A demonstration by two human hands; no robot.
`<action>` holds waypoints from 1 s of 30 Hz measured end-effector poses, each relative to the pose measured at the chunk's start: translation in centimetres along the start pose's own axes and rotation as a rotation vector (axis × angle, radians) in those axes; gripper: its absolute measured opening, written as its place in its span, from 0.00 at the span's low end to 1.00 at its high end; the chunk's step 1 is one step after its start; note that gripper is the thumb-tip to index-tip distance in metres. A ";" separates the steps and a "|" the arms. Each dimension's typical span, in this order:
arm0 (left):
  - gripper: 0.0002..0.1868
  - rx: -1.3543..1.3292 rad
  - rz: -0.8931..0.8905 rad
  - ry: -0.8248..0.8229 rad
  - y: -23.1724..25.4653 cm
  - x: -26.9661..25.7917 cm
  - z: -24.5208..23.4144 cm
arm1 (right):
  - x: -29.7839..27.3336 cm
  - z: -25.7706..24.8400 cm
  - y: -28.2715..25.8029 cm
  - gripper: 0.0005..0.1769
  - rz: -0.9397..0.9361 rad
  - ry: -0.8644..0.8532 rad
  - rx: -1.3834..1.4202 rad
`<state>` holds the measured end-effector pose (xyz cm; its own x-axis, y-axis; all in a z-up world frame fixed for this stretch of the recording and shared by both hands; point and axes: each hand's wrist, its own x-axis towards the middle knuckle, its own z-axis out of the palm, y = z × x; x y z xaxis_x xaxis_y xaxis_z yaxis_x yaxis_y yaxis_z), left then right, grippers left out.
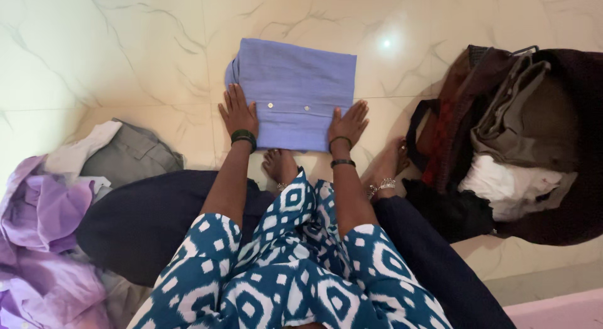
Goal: The person sits on the floor and buttons a light blue shirt. They then lay the shirt flat, fold the sleeves inward, fold the sides toward the center, and fold the shirt in half to create a neat stack.
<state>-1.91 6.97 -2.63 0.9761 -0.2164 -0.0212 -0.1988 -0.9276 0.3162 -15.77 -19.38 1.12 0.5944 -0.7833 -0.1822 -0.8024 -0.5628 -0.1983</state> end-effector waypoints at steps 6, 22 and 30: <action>0.38 0.044 -0.004 -0.007 0.1 0.2 0.4 | -3.9 0.4 0.6 0.48 -0.093 0.082 -0.071; 0.37 0.061 -0.060 0.029 2.1 2.2 0.3 | -0.9 2.6 -13.0 0.42 -0.828 -0.101 0.042; 0.34 0.046 0.017 -0.003 4.7 6.1 0.6 | 9.0 1.3 -5.7 0.37 -0.572 0.094 -0.071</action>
<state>3.02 1.12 -1.80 0.9722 -0.2335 -0.0188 -0.2197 -0.9366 0.2729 -5.76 -22.82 -0.61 0.9296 -0.3680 0.0212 -0.3590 -0.9169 -0.1744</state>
